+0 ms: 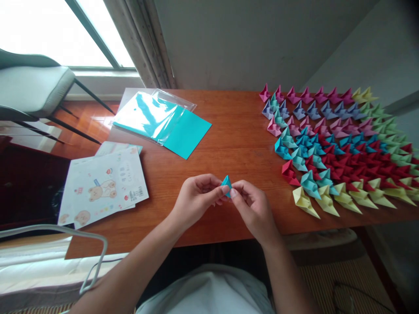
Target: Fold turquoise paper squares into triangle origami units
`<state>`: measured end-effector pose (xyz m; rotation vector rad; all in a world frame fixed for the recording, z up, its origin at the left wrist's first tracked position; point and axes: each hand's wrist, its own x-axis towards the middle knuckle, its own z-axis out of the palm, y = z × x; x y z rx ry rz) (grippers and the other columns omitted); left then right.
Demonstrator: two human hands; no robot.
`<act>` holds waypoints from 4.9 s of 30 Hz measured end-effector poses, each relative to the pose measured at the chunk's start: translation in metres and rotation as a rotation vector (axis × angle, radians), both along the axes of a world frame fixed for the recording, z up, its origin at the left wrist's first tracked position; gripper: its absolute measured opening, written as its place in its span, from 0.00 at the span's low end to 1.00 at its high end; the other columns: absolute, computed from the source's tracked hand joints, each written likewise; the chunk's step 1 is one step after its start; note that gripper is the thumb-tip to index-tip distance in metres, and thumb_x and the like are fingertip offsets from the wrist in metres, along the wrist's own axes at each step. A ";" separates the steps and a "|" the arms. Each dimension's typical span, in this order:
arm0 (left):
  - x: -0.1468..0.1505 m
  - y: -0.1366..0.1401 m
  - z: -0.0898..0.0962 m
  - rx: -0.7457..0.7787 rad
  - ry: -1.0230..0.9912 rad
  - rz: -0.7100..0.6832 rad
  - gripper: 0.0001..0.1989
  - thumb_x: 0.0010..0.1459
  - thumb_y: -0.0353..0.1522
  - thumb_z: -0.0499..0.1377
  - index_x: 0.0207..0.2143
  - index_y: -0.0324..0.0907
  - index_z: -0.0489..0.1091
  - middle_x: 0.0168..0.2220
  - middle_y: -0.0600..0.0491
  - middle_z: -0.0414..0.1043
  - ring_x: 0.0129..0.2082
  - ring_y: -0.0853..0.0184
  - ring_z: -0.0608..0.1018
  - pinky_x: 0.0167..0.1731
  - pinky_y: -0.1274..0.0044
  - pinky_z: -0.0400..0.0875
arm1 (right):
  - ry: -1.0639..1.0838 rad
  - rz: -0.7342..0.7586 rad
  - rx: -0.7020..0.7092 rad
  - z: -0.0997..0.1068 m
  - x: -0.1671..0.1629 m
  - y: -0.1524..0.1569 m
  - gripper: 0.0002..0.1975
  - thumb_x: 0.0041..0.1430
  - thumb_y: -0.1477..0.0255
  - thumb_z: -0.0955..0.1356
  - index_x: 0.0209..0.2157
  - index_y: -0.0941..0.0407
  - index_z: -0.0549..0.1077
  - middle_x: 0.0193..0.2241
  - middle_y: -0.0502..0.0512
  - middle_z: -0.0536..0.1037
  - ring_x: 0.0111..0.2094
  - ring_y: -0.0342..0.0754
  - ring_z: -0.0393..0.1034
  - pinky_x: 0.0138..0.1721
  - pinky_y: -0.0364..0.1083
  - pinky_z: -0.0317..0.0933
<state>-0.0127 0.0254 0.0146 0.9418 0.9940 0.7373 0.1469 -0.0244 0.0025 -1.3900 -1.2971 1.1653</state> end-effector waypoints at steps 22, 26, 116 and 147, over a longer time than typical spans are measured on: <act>0.000 -0.001 -0.003 -0.003 0.014 -0.104 0.14 0.48 0.38 0.73 0.29 0.37 0.75 0.24 0.53 0.78 0.22 0.71 0.77 0.24 0.82 0.71 | 0.095 -0.078 0.002 -0.006 0.004 0.006 0.06 0.64 0.66 0.69 0.38 0.53 0.74 0.34 0.51 0.76 0.34 0.46 0.71 0.34 0.43 0.67; 0.000 -0.002 -0.004 0.006 0.024 -0.128 0.14 0.48 0.38 0.73 0.28 0.36 0.75 0.24 0.53 0.78 0.23 0.71 0.78 0.24 0.82 0.71 | -0.005 -0.058 0.073 -0.009 0.008 0.009 0.05 0.64 0.68 0.68 0.34 0.54 0.74 0.31 0.50 0.74 0.32 0.44 0.69 0.34 0.43 0.65; 0.003 -0.002 -0.013 0.307 0.128 0.061 0.06 0.54 0.30 0.66 0.36 0.39 0.76 0.36 0.49 0.79 0.36 0.66 0.80 0.37 0.77 0.76 | -0.271 -0.183 0.208 -0.011 0.022 -0.004 0.02 0.60 0.68 0.74 0.35 0.51 0.80 0.32 0.51 0.81 0.33 0.47 0.75 0.34 0.45 0.68; 0.003 -0.005 -0.014 0.448 0.240 -0.030 0.06 0.56 0.31 0.66 0.36 0.39 0.75 0.32 0.51 0.77 0.32 0.66 0.78 0.33 0.78 0.74 | -0.300 -0.077 0.277 0.000 0.015 -0.002 0.05 0.63 0.75 0.70 0.39 0.51 0.78 0.37 0.51 0.81 0.38 0.46 0.76 0.42 0.45 0.70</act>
